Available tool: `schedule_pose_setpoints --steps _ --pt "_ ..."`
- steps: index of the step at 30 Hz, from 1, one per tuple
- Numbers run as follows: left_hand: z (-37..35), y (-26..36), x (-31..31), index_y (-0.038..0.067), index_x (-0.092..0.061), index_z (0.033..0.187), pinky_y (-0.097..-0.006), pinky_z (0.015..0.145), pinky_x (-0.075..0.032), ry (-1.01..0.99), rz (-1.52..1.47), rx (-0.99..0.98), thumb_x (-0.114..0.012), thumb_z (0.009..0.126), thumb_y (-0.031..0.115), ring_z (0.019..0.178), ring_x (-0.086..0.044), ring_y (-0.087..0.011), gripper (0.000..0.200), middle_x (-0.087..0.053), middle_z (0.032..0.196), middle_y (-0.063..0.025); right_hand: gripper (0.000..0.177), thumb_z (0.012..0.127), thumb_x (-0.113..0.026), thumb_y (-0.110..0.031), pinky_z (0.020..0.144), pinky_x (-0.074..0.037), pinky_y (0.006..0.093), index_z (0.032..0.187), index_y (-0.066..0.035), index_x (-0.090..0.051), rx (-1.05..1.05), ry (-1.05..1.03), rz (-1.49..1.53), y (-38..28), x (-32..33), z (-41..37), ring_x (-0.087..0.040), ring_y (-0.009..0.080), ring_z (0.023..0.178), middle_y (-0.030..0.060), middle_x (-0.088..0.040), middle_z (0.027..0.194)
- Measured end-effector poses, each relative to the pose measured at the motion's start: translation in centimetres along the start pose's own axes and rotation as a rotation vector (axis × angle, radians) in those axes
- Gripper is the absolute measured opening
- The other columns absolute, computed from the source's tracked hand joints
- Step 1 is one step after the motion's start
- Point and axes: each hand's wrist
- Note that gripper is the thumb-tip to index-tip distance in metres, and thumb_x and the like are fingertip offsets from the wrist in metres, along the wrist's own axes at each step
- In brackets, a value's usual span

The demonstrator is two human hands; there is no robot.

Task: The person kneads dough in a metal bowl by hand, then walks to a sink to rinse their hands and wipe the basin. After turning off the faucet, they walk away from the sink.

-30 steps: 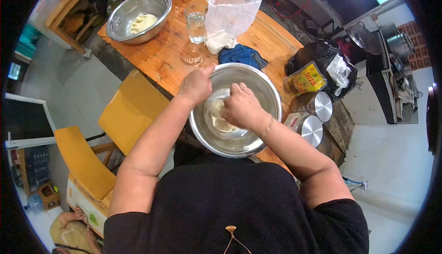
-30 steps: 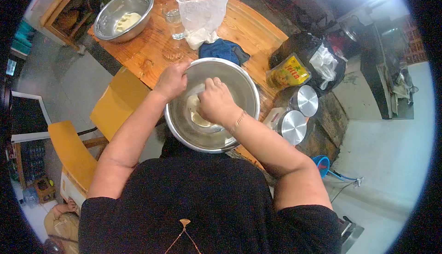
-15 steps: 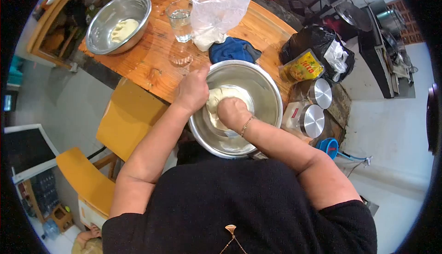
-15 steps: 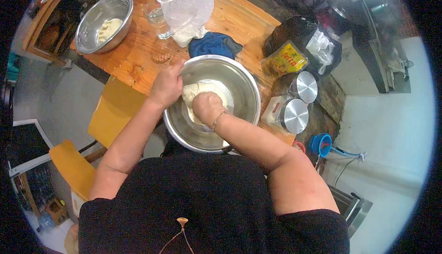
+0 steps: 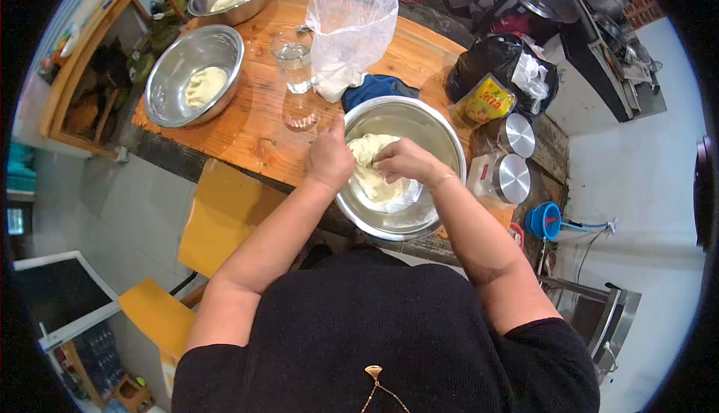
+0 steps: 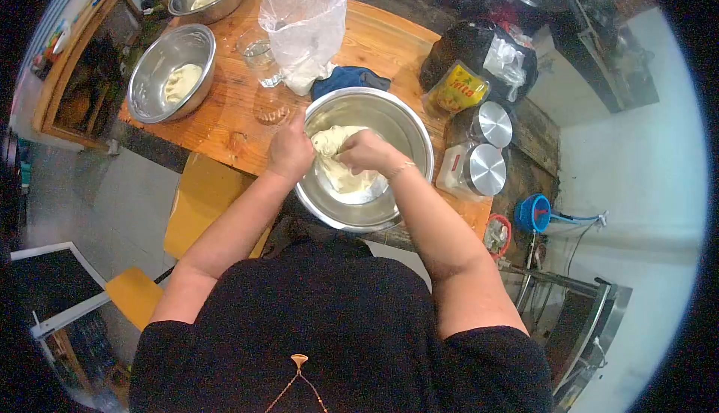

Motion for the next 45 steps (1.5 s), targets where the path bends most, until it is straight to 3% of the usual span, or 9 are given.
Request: schedule_pose_setpoints --steps 4,6,9,11,13,16,26,29,45 --pt "0.3 -0.3 -0.2 -0.001 -0.044 0.125 -0.049 0.082 -0.046 0.001 0.005 -0.041 -0.048 0.076 0.004 0.097 -0.057 -0.0427 0.049 -0.059 0.102 -0.0282 0.026 0.085 -0.062 -0.018 0.059 -0.053 0.0267 0.085 0.008 -0.065 0.069 0.201 0.331 0.4 1.7 -3.9 -0.061 0.0138 0.063 0.0087 -0.063 0.076" --pt "0.5 -0.8 -0.7 -0.002 -0.044 0.124 -0.0491 0.082 -0.046 0.009 -0.007 -0.092 -0.049 0.075 0.003 0.096 -0.057 -0.0425 0.049 -0.058 0.103 -0.0285 0.028 0.087 -0.059 -0.02 0.054 -0.049 0.0289 0.082 0.007 -0.064 -0.157 0.357 0.08 2.6 3.3 -2.9 -0.058 0.0151 0.06 0.0082 -0.06 0.071" --pt "0.9 -0.7 -0.8 -0.002 -0.043 0.126 -0.049 0.081 -0.046 -0.012 -0.008 -0.095 -0.05 0.076 0.004 0.097 -0.058 -0.0423 0.051 -0.057 0.105 -0.0278 0.03 0.089 -0.056 -0.022 0.05 -0.046 0.0303 0.078 0.005 -0.063 -0.093 0.437 -0.085 7.8 3.3 1.5 -0.055 0.0163 0.055 0.0078 -0.058 0.068" --pt "0.9 -0.6 -0.8 -0.001 -0.04 0.13 -0.0483 0.082 -0.047 -0.046 0.077 -0.079 -0.051 0.076 0.005 0.097 -0.058 -0.0423 0.056 -0.057 0.108 -0.0268 0.033 0.089 -0.056 -0.025 0.05 -0.045 0.0316 0.074 0.003 -0.062 -0.145 0.425 0.203 7.4 1.9 3.8 -0.055 0.0164 0.054 0.0079 -0.056 0.066" --pt "0.9 -0.4 -0.6 -0.001 -0.039 0.132 -0.0479 0.082 -0.047 -0.064 0.095 -0.074 -0.051 0.076 0.006 0.098 -0.058 -0.0424 0.057 -0.057 0.108 -0.0265 0.031 0.087 -0.057 -0.027 0.056 -0.047 0.0333 0.076 0.002 -0.063 0.02 0.504 -0.149 7.8 0.7 6.3 -0.058 0.0199 0.06 0.0112 -0.061 0.069" --pt "1.0 -0.2 -0.8 0.0 -0.038 0.133 -0.0475 0.083 -0.047 -0.059 0.105 -0.074 -0.052 0.077 0.005 0.098 -0.058 -0.0424 0.058 -0.057 0.108 -0.0265 0.035 0.079 -0.058 -0.034 0.083 -0.047 0.0425 0.094 -0.005 -0.068 0.051 0.467 -0.097 6.6 -1.1 8.2 -0.062 0.037 0.093 0.0244 -0.065 0.09" --pt "1.4 -2.0 -2.2 -0.006 -0.044 0.125 -0.0467 0.082 -0.045 0.068 -0.139 -0.195 -0.049 0.072 -0.003 0.093 -0.057 -0.0437 0.053 -0.057 0.102 -0.029 0.023 0.08 -0.054 -0.022 0.082 -0.05 0.0402 0.084 -0.005 -0.069 0.065 0.153 -0.964 -0.5 -6.2 -6.2 -0.057 0.0328 0.098 0.0169 -0.064 0.095" --pt "1.2 -1.6 -2.0 -0.006 -0.048 0.119 -0.0492 0.075 -0.046 0.103 -0.138 -0.214 -0.046 0.074 -0.003 0.085 -0.059 -0.0439 0.046 -0.06 0.092 -0.0287 0.024 0.079 -0.053 -0.02 0.081 -0.05 0.0396 0.086 -0.005 -0.07 -0.206 -0.004 -0.858 -0.3 -5.3 -5.7 -0.062 0.0334 0.094 0.0194 -0.066 0.094" --pt "1.4 -1.3 -1.4 -0.004 -0.04 0.129 -0.0497 0.075 -0.046 -0.034 -0.026 -0.193 -0.048 0.075 0.002 0.086 -0.058 -0.0439 0.055 -0.057 0.096 -0.0284 0.026 0.071 -0.058 -0.014 0.087 -0.047 0.0417 0.094 -0.007 -0.069 -0.298 0.468 -0.419 3.5 -1.3 1.9 -0.06 0.0361 0.099 0.0202 -0.064 0.102"
Point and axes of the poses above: each hand's wrist, its own z-axis towards the middle knuckle, its own x-axis out of the back of the hand, y = z × x
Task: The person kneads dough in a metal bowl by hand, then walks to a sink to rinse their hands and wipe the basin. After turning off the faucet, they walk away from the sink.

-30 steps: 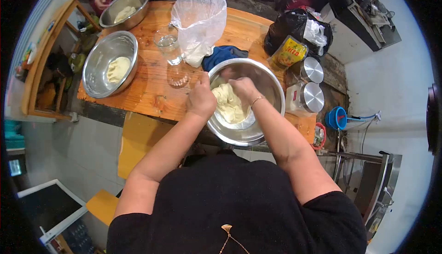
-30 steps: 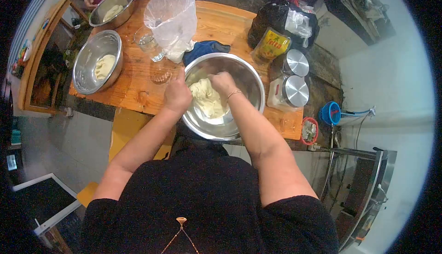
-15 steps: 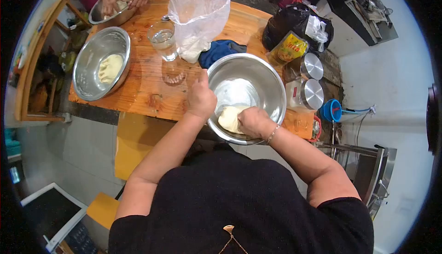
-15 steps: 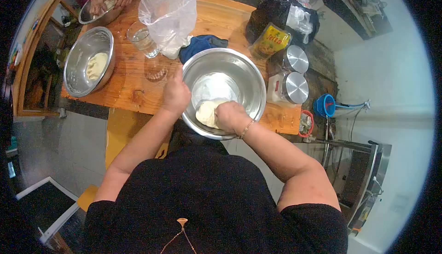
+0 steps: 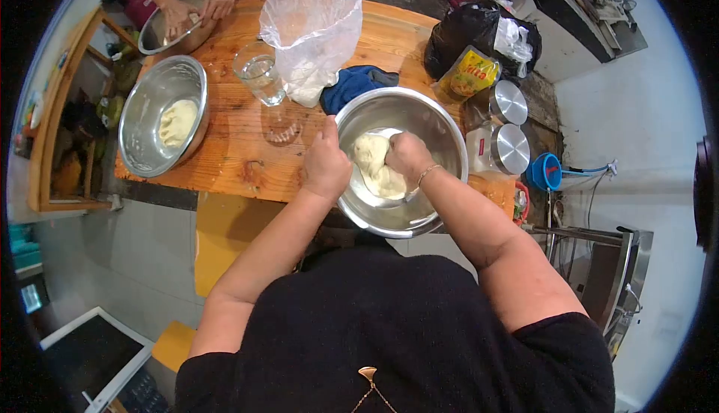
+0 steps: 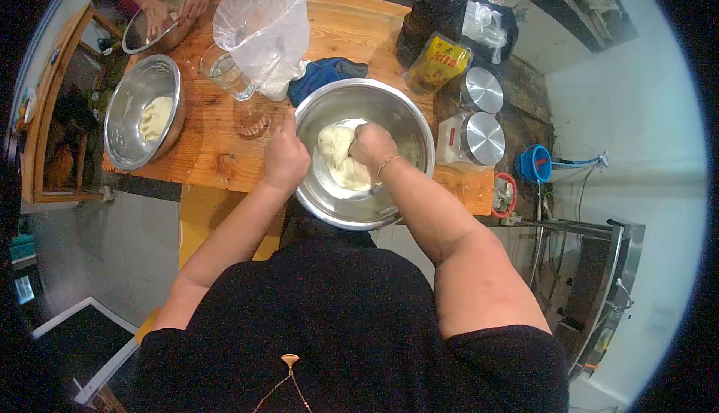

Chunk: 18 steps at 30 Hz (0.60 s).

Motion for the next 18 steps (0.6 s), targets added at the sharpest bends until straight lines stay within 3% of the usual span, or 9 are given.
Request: schedule_pose_setpoints --steps 1,3,9,12,16,18 --pt "0.0 -0.1 0.0 -0.004 -0.039 0.129 -0.0497 0.076 -0.046 -0.007 0.0 0.0 -0.048 0.075 0.002 0.086 -0.058 -0.044 0.055 -0.057 0.097 -0.0285 0.026 0.071 -0.058 -0.014 0.087 -0.047 0.0417 0.094 -0.007 -0.069 -0.001 0.004 0.001 0.5 -0.6 0.6 -0.06 0.0361 0.099 0.0202 -0.064 0.102" --pt "0.0 -0.1 -0.1 -0.004 -0.039 0.129 -0.0498 0.076 -0.046 -0.01 0.0 -0.001 -0.048 0.075 0.002 0.086 -0.058 -0.0442 0.056 -0.057 0.097 -0.0286 0.026 0.07 -0.057 -0.018 0.083 -0.048 0.0424 0.086 0.0 -0.068 -0.054 0.201 0.138 1.0 -1.5 1.3 -0.061 0.0396 0.091 0.025 -0.063 0.09" --pt "-0.1 -0.3 0.0 -0.004 -0.037 0.131 -0.0497 0.083 -0.044 0.006 -0.072 -0.021 -0.05 0.078 0.007 0.094 -0.056 -0.0453 0.055 -0.055 0.102 -0.0302 0.031 0.073 -0.055 -0.023 0.086 -0.046 0.0426 0.089 0.0 -0.067 -0.134 0.222 0.275 1.1 -1.3 1.1 -0.059 0.0405 0.095 0.0272 -0.062 0.096" --pt "-0.7 -0.5 -0.7 -0.005 -0.034 0.131 -0.0485 0.091 -0.041 0.197 -0.086 -0.119 -0.053 0.078 0.01 0.105 -0.05 -0.0447 0.058 -0.052 0.108 -0.0308 0.03 0.075 -0.054 -0.024 0.084 -0.047 0.0438 0.085 0.001 -0.067 -0.131 0.278 0.267 1.6 -2.1 2.0 -0.06 0.0408 0.092 0.0273 -0.062 0.093" --pt "-4.1 0.9 -0.6 -0.006 -0.03 0.133 -0.047 0.094 -0.038 0.294 -0.032 0.077 -0.055 0.077 0.007 0.11 -0.046 -0.0438 0.063 -0.047 0.116 -0.0299 0.03 0.077 -0.053 -0.025 0.08 -0.048 0.0453 0.08 0.001 -0.067 -0.033 0.311 0.251 2.3 -2.1 2.8 -0.061 0.0409 0.087 0.0264 -0.063 0.088" --pt "-4.7 1.5 -0.9 -0.006 -0.029 0.134 -0.0469 0.093 -0.039 0.303 -0.062 0.129 -0.055 0.076 0.004 0.109 -0.046 -0.0435 0.064 -0.046 0.117 -0.0294 0.029 0.079 -0.053 -0.022 0.082 -0.049 0.0438 0.083 0.002 -0.067 0.004 0.222 0.154 1.9 -1.5 2.5 -0.062 0.04 0.091 0.0253 -0.064 0.092"
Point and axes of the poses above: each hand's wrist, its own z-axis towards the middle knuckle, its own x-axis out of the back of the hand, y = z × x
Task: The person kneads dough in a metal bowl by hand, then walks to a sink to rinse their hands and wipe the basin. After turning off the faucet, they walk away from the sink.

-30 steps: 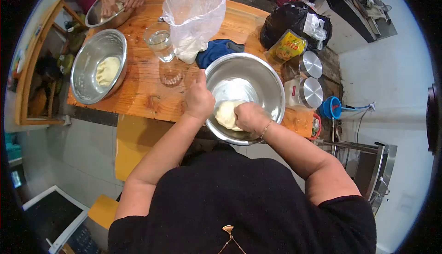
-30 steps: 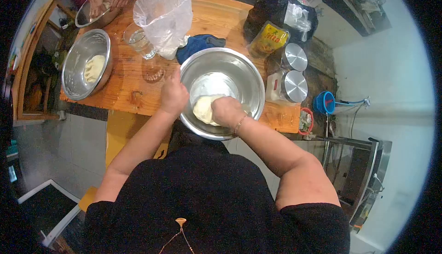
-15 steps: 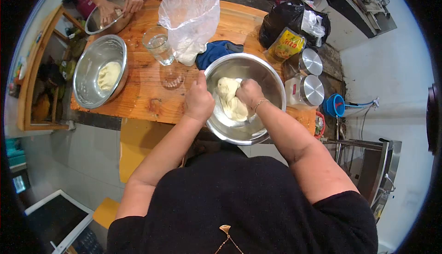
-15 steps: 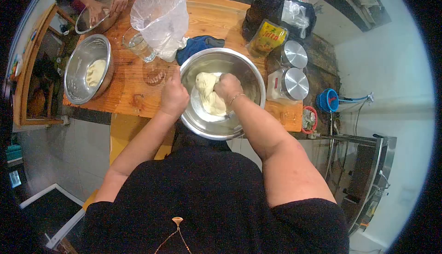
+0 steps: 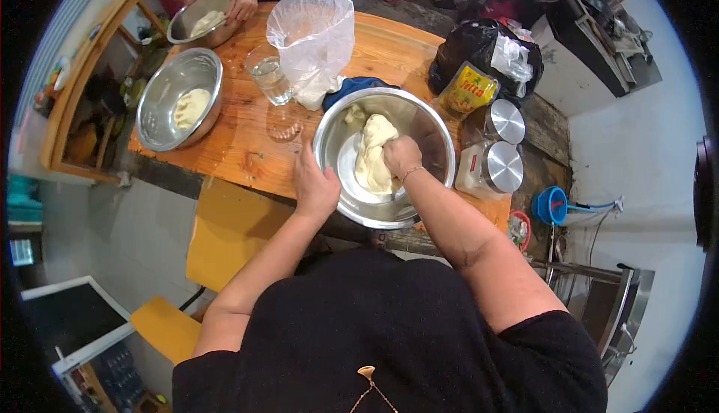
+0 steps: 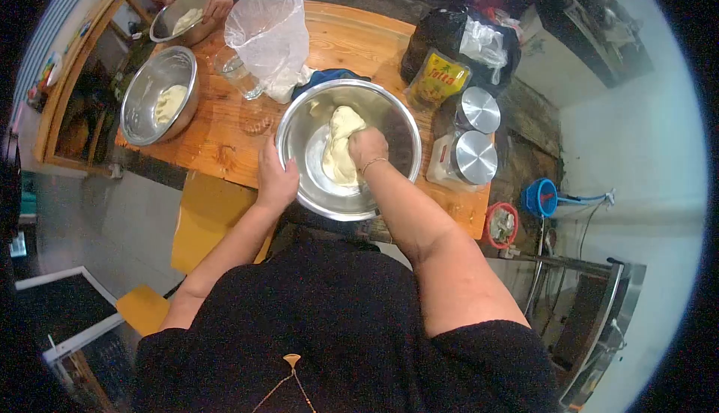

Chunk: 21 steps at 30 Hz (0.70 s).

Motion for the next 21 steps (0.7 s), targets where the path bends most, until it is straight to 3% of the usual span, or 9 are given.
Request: schedule_pose_setpoints --steps 4,6,7,10,11,16,18,20,21 --pt "0.3 0.1 -1.2 -0.002 -0.035 0.133 -0.0456 0.09 -0.041 0.032 0.048 0.075 -0.052 0.074 -0.003 0.102 -0.049 -0.0423 0.062 -0.047 0.112 -0.0274 0.03 0.081 -0.051 -0.021 0.081 -0.049 0.044 0.084 0.004 -0.067 0.126 -0.121 -0.1 0.5 0.3 0.7 -0.062 0.0389 0.09 0.0253 -0.064 0.09" --pt "0.6 0.0 -1.0 0.0 -0.038 0.132 -0.0451 0.089 -0.041 0.056 0.035 0.113 -0.051 0.073 -0.004 0.101 -0.05 -0.0418 0.061 -0.048 0.11 -0.0267 0.033 0.081 -0.05 -0.026 0.073 -0.05 0.0429 0.081 0.003 -0.066 0.249 -0.448 -0.083 0.3 2.0 -0.3 -0.062 0.0388 0.08 0.026 -0.063 0.082" --pt "0.7 0.3 -0.5 0.001 -0.041 0.13 -0.0447 0.089 -0.042 0.031 0.065 0.117 -0.051 0.073 -0.004 0.1 -0.05 -0.0418 0.058 -0.048 0.108 -0.0261 0.033 0.081 -0.05 -0.026 0.073 -0.05 0.0429 0.081 0.003 -0.066 0.261 -0.457 -0.094 0.1 2.8 -1.0 -0.062 0.0388 0.08 0.026 -0.063 0.082" --pt "1.3 1.1 0.3 0.001 -0.05 0.126 -0.042 0.09 -0.043 0.017 0.096 0.191 -0.053 0.073 -0.001 0.103 -0.052 -0.0394 0.053 -0.053 0.114 -0.0248 0.042 0.086 -0.052 -0.034 0.07 -0.048 0.0425 0.088 0.006 -0.064 0.499 -0.574 -0.168 -0.9 5.8 -2.5 -0.06 0.039 0.072 0.0265 -0.062 0.08" --pt "1.4 0.2 0.0 0.001 -0.049 0.125 -0.0427 0.09 -0.043 0.009 0.079 0.141 -0.052 0.074 -0.001 0.104 -0.052 -0.0404 0.052 -0.052 0.113 -0.0258 0.045 0.088 -0.052 -0.037 0.069 -0.047 0.0428 0.084 0.007 -0.064 0.794 -0.647 -0.245 -1.5 7.7 -2.7 -0.059 0.0392 0.072 0.0272 -0.061 0.079" --pt "2.3 -0.4 -0.5 0.001 -0.049 0.125 -0.044 0.089 -0.044 0.01 0.081 0.064 -0.05 0.075 0.0 0.106 -0.053 -0.0409 0.05 -0.055 0.113 -0.0276 0.05 0.087 -0.053 -0.039 0.067 -0.046 0.0433 0.069 0.006 -0.063 0.51 -0.374 -0.224 -3.5 9.2 -0.3 -0.058 0.0387 0.066 0.0267 -0.06 0.069" --pt "2.7 0.1 -0.2 0.001 -0.049 0.124 -0.0453 0.088 -0.045 -0.056 0.038 0.088 -0.049 0.074 -0.001 0.102 -0.056 -0.0415 0.05 -0.058 0.109 -0.028 0.054 0.087 -0.049 -0.043 0.083 -0.046 0.0414 0.085 0.007 -0.066 0.184 -0.506 -0.142 -4.0 8.2 1.1 -0.061 0.0401 0.091 0.0283 -0.064 0.091" --pt "3.0 -0.2 -0.3 0.0 -0.049 0.123 -0.0458 0.087 -0.045 -0.041 0.036 0.063 -0.049 0.073 -0.001 0.1 -0.056 -0.042 0.05 -0.058 0.107 -0.0284 0.054 0.085 -0.05 -0.046 0.085 -0.046 0.0412 0.089 0.006 -0.067 0.161 -0.512 0.089 -2.4 3.9 3.4 -0.062 0.0395 0.093 0.0279 -0.064 0.094" --pt "2.9 -0.4 -0.4 0.0 -0.05 0.123 -0.0464 0.087 -0.045 -0.044 0.03 0.039 -0.049 0.073 -0.001 0.098 -0.057 -0.0425 0.05 -0.059 0.105 -0.0287 0.051 0.084 -0.053 -0.044 0.08 -0.048 0.0419 0.084 0.006 -0.066 0.214 -0.261 0.074 -2.9 2.9 2.9 -0.062 0.0393 0.088 0.0271 -0.064 0.088"
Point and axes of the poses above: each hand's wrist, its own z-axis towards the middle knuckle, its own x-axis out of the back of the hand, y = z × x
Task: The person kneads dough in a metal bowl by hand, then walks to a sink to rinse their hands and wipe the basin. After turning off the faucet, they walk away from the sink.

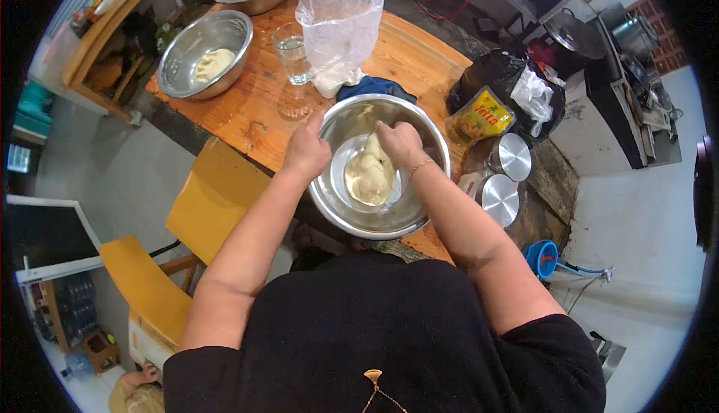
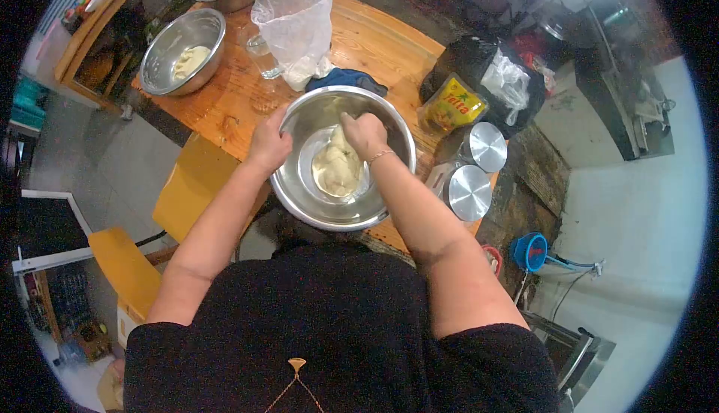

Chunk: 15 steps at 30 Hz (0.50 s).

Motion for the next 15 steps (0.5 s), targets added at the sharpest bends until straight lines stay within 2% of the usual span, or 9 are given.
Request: schedule_pose_setpoints --steps 1,2,3,5,7,9,10,12,15 --pt "-0.1 0.0 -0.1 0.0 -0.05 0.123 -0.0464 0.087 -0.045 0.001 0.0 0.011 -0.049 0.073 -0.001 0.098 -0.057 -0.0425 0.05 -0.059 0.105 -0.0287 0.049 0.083 -0.056 -0.042 0.076 -0.049 0.0426 0.079 0.006 -0.066 0.051 0.243 -0.05 -0.1 -1.1 -0.1 -0.063 0.0392 0.083 0.0262 -0.065 0.082" --pt "-0.1 0.0 -0.2 0.001 -0.05 0.122 -0.0465 0.086 -0.045 0.017 0.005 -0.012 -0.049 0.073 -0.001 0.098 -0.057 -0.0426 0.05 -0.059 0.105 -0.0288 0.047 0.081 -0.058 -0.04 0.081 -0.048 0.0425 0.086 0.006 -0.067 0.14 0.223 -0.062 0.1 -2.2 0.4 -0.062 0.0384 0.091 0.0265 -0.065 0.091" --pt "0.0 0.0 -0.2 0.001 -0.051 0.122 -0.0466 0.086 -0.045 0.035 0.011 -0.037 -0.048 0.072 0.0 0.098 -0.057 -0.0427 0.05 -0.059 0.105 -0.0289 0.047 0.081 -0.058 -0.04 0.081 -0.048 0.0425 0.086 0.006 -0.067 0.145 0.215 -0.064 -0.6 -2.1 0.5 -0.062 0.0384 0.091 0.0265 -0.065 0.091" --pt "-0.1 0.6 0.0 0.002 -0.051 0.122 -0.0469 0.086 -0.045 0.033 0.025 -0.006 -0.048 0.072 0.0 0.097 -0.057 -0.0427 0.05 -0.059 0.105 -0.0287 0.044 0.079 -0.06 -0.039 0.086 -0.046 0.0413 0.086 0.003 -0.068 0.183 -0.142 -0.186 -2.9 -0.9 -0.3 -0.06 0.0375 0.097 0.0261 -0.062 0.102" --pt "-0.1 0.7 0.2 0.002 -0.052 0.122 -0.0472 0.085 -0.045 0.032 0.031 0.023 -0.047 0.071 0.001 0.097 -0.057 -0.0427 0.05 -0.059 0.104 -0.0285 0.038 0.076 -0.064 -0.038 0.086 -0.047 0.0407 0.082 0.0 -0.068 0.233 -0.17 -0.307 -4.4 -0.4 -2.2 -0.06 0.0369 0.094 0.0242 -0.063 0.098" --pt "0.0 0.7 0.2 0.002 -0.052 0.122 -0.0476 0.084 -0.045 -0.01 -0.007 0.069 -0.047 0.071 0.002 0.096 -0.057 -0.0427 0.051 -0.06 0.103 -0.0279 0.028 0.073 -0.065 -0.027 0.083 -0.049 0.0421 0.084 -0.001 -0.07 0.617 -0.207 -0.612 -5.0 1.1 -5.1 -0.061 0.0381 0.092 0.0214 -0.063 0.096" --pt "-0.1 0.6 0.1 0.002 -0.052 0.122 -0.0476 0.084 -0.045 -0.017 -0.019 0.075 -0.047 0.071 0.002 0.096 -0.057 -0.0427 0.051 -0.06 0.103 -0.0279 0.028 0.073 -0.065 -0.027 0.083 -0.049 0.0421 0.084 -0.001 -0.07 0.607 -0.216 -0.62 -5.1 2.2 -6.7 -0.061 0.0381 0.092 0.0214 -0.063 0.096" --pt "0.0 0.4 -0.1 0.003 -0.052 0.123 -0.0478 0.084 -0.045 0.012 -0.022 0.044 -0.047 0.072 0.003 0.095 -0.058 -0.0424 0.051 -0.06 0.103 -0.0279 0.018 0.072 -0.061 -0.016 0.08 -0.05 0.044 0.083 -0.004 -0.068 0.775 -0.258 -0.752 -4.9 4.1 -9.5 -0.062 0.0384 0.087 0.0204 -0.06 0.093" --pt "0.1 0.7 0.1 0.003 -0.052 0.123 -0.0481 0.083 -0.045 -0.017 -0.029 0.055 -0.048 0.073 0.004 0.093 -0.059 -0.0421 0.05 -0.061 0.1 -0.0278 0.011 0.075 -0.058 -0.013 0.075 -0.047 0.0451 0.078 -0.003 -0.06 0.674 -0.356 -0.558 -2.5 4.1 -11.1 -0.059 0.0385 0.079 0.0191 -0.054 0.088"
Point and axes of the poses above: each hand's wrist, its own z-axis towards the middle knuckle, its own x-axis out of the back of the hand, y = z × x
